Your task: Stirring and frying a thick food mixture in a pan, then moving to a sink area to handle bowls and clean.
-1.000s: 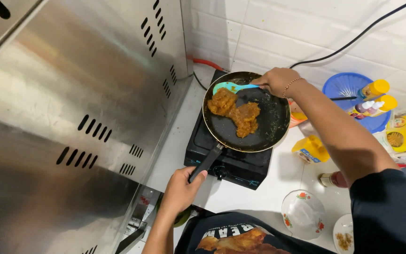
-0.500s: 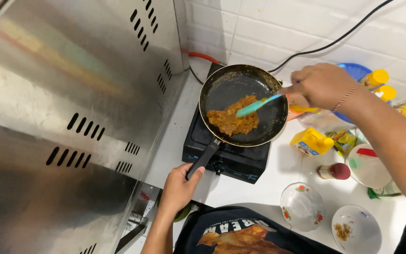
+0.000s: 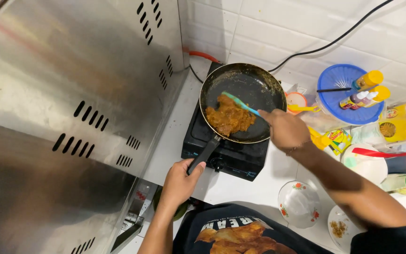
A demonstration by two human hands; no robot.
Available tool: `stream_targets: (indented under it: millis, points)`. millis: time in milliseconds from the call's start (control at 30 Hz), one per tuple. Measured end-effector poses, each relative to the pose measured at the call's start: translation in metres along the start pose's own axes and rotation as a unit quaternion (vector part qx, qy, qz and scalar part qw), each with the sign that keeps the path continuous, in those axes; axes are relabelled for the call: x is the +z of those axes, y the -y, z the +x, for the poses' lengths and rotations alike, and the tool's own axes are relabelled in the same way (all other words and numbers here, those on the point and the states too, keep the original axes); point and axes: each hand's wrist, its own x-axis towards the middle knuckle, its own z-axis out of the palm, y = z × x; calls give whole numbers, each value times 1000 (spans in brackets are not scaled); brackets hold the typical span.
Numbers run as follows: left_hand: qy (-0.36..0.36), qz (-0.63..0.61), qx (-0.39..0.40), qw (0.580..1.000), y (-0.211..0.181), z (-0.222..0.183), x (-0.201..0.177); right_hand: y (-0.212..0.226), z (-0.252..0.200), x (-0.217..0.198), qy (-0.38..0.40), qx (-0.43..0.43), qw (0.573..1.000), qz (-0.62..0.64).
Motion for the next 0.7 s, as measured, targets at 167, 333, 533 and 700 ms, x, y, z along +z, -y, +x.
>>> stream_targets:
  millis: [167,333,533,700]
  points:
    - [-2,0,3,1000,5,1,1,19,-34,27,-101,-72,985,-123]
    - [-3,5,6,1000,3,1,0,-22,-49,-19,-140,-113,973,-147]
    - [0,-2,-5,1000,7,2,3,-68,-38,-25,39,109,991,-63]
    - [4,-4,2,1000,7,5,3,-37,-31,-47,167,135,976,-31]
